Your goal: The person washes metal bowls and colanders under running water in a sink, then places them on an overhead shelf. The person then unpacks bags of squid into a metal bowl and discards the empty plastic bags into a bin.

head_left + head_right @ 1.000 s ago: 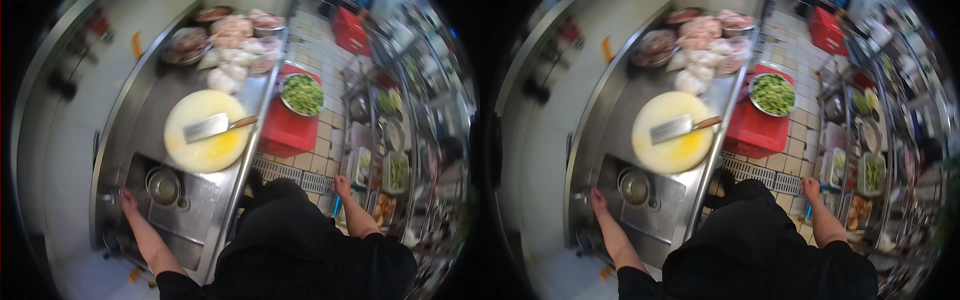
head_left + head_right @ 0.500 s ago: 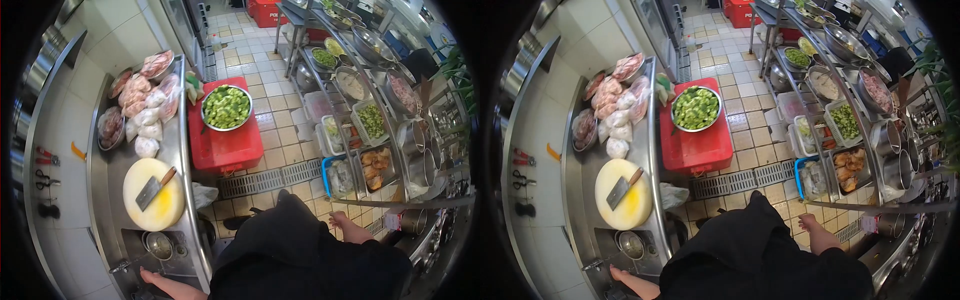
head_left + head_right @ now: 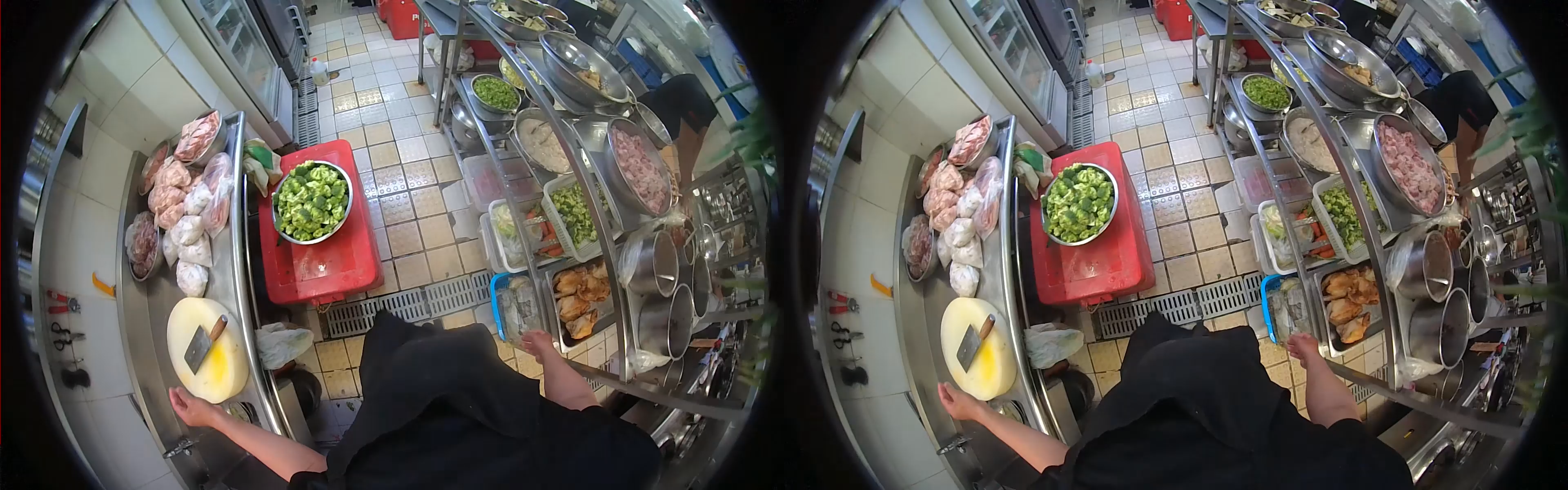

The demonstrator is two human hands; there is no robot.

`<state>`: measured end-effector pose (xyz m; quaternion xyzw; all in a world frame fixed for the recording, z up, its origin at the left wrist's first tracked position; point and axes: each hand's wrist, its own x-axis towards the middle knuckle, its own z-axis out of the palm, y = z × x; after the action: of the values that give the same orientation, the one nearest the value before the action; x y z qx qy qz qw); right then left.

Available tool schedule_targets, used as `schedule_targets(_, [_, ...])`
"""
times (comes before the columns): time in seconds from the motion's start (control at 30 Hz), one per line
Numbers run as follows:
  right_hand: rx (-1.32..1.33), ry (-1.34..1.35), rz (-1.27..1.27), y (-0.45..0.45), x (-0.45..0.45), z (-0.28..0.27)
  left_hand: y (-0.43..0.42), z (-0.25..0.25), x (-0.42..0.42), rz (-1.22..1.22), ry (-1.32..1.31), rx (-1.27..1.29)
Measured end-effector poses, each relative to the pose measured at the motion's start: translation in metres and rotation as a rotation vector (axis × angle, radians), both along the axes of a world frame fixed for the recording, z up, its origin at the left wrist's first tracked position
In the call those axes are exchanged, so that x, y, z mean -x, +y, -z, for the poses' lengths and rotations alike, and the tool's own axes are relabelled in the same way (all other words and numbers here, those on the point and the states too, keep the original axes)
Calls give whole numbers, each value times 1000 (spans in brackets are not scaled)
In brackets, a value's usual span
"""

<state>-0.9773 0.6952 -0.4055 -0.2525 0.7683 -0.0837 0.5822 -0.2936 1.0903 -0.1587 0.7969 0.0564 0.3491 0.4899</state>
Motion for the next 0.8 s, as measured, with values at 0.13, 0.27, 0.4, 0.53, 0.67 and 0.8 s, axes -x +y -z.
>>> schedule_targets(0.13, [-72, -158, -22, 9, 9, 11, -76, -21, -15, 49, -3, -13])
schedule_targets(0.27, [-280, -126, -63, 10, 22, 64, -155, -18, -47, 153, -23, -6])
schedule_targets(0.4, [-155, -86, -100, -32, -14, 43, -262, -7, -98, 332, -63, 83])
schedule_targets(0.53, [81, -120, -163, -98, -51, 19, -393, -11, -148, 488, -32, 204])
schedule_targets(0.67, [434, -222, -350, -154, -81, -1, -535, -38, -155, 761, 27, 263])
schedule_targets(0.8, [181, -119, -61, -235, -138, 21, -623, -54, -155, 993, 84, 193])
